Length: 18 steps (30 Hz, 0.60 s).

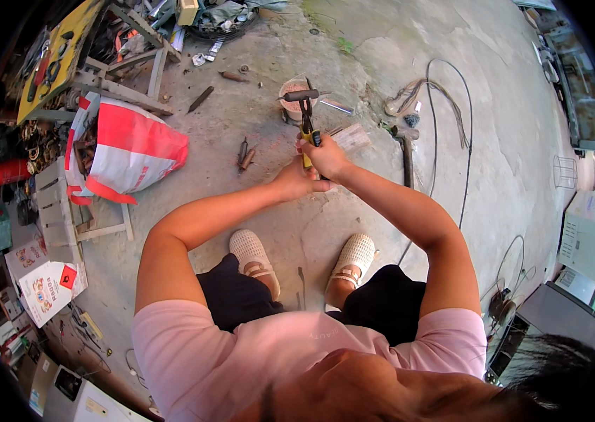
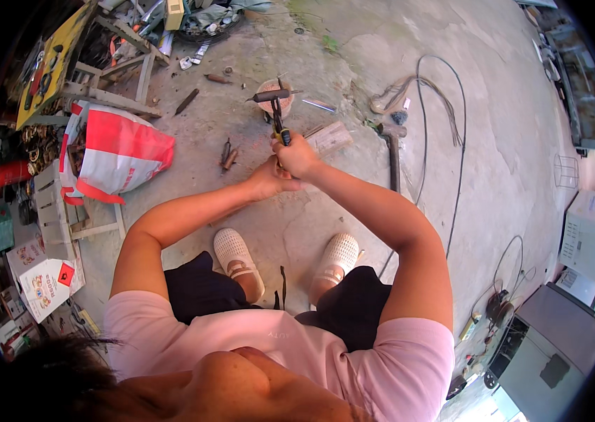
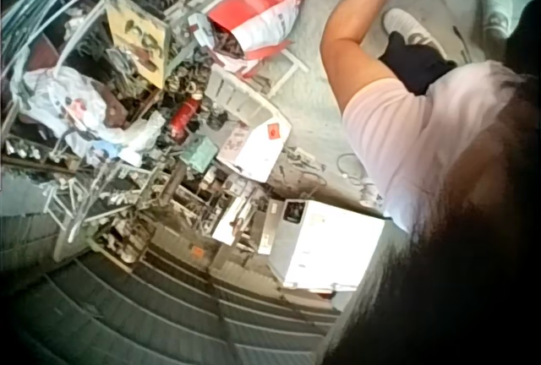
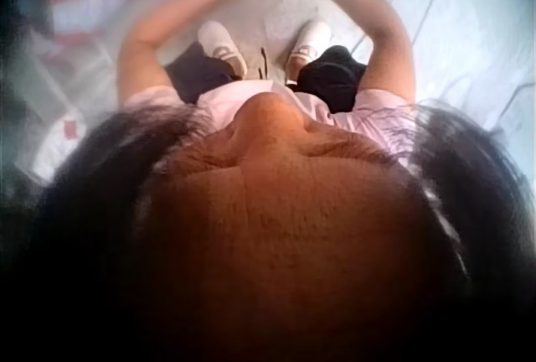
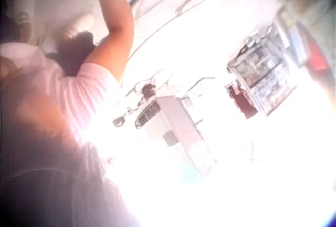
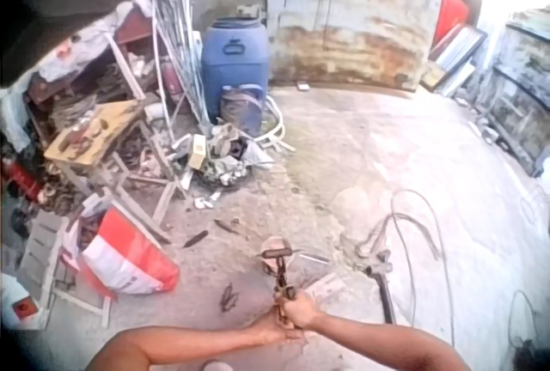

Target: The person holds a metal part with pliers and taps it with a hammer. They handle several small metal pieces and place them into a small container.

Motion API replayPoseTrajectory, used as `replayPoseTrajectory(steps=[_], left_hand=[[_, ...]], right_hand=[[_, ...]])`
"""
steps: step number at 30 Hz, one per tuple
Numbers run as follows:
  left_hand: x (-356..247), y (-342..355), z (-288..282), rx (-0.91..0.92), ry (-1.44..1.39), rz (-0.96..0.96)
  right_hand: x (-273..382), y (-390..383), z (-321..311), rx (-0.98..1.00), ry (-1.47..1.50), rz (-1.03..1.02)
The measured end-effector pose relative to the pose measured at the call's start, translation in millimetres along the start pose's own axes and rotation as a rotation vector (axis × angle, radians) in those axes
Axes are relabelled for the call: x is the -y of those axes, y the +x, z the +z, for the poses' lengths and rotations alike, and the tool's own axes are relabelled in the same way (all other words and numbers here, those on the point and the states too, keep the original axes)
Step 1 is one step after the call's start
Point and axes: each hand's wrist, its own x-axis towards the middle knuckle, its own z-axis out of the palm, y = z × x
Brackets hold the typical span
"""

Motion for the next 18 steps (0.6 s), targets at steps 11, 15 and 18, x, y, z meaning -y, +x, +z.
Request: replayPoseTrajectory(steps=[11, 15, 18], left_hand=[[13.2, 18.8, 62.9, 0.299, -0.278, -0.104], [13.8, 24.6, 94.4, 0.362, -0.451, -0.086], [20.0, 24.5, 116.9, 0.271, -0.464, -0.036]], right_hand=[[-56.4, -33.4, -34.9, -0.120, 0.083, 0.138], [-79.0, -41.3, -55.2, -0.050, 0.058, 0.290], [-76.4, -52.6, -64.4, 0.019, 0.092, 0.396]])
